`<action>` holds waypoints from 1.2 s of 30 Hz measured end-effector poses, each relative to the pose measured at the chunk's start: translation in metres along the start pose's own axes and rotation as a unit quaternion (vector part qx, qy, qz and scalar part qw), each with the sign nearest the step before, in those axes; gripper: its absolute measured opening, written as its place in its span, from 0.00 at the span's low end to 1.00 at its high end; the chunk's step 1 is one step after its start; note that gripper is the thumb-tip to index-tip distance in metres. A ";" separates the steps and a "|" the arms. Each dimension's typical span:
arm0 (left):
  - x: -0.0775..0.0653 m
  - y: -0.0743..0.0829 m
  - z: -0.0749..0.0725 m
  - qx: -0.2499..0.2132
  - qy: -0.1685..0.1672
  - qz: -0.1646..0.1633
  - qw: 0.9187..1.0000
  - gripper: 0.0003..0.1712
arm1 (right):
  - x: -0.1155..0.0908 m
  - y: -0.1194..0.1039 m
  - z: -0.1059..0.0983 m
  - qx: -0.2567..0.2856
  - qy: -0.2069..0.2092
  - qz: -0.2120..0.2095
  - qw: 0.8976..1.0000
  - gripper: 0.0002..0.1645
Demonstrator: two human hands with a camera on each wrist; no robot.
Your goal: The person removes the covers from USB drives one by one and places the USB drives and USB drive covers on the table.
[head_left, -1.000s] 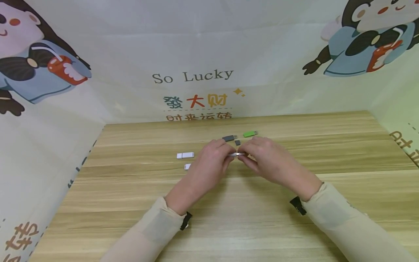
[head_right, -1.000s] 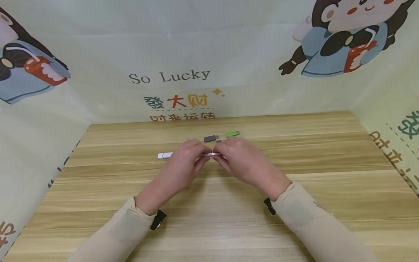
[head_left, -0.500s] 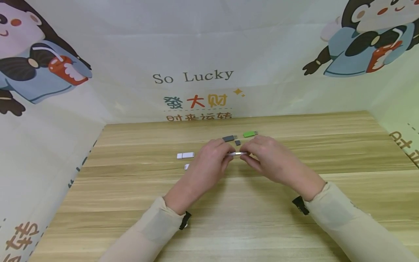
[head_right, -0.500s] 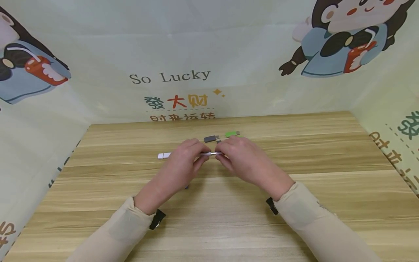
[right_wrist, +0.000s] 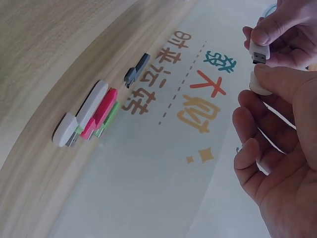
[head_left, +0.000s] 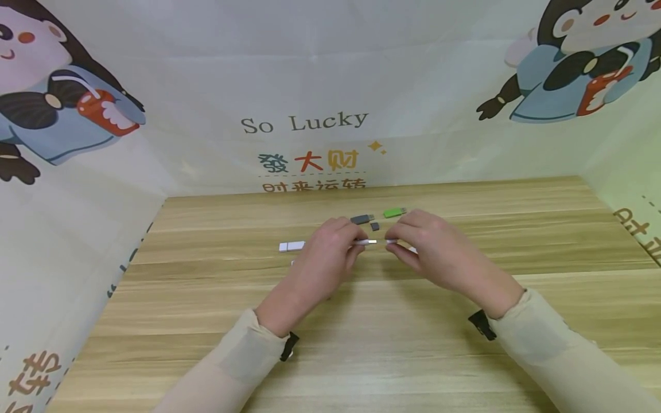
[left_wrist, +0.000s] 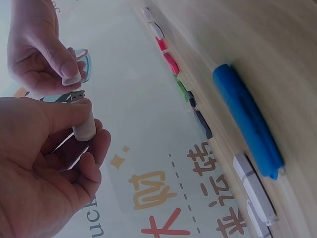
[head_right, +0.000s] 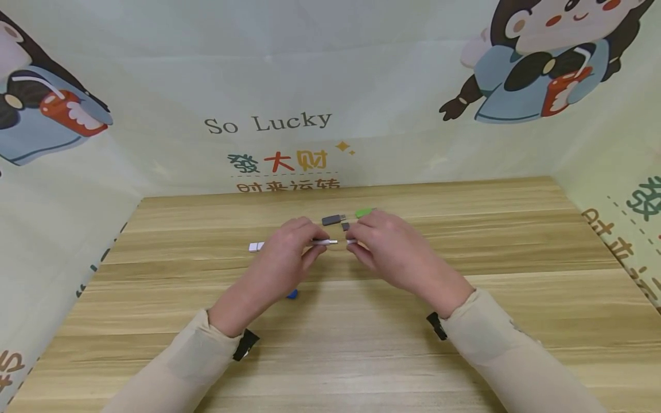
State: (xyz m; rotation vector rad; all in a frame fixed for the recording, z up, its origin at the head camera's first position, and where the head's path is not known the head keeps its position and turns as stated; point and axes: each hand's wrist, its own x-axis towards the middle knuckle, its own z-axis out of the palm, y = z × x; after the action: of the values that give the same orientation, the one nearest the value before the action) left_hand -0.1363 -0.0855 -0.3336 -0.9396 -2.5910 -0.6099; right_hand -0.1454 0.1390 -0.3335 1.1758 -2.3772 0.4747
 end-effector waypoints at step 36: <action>0.035 -0.023 0.018 0.026 -0.126 -0.114 0.985 0.07 | -0.024 0.006 -0.017 0.016 0.022 0.001 1.000 0.10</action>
State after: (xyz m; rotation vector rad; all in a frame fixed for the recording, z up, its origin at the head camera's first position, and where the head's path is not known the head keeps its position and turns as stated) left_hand -0.1796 -0.0741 -0.3401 -0.7502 -2.9535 -0.5040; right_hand -0.1334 0.1662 -0.3326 1.1646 -2.3429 0.5351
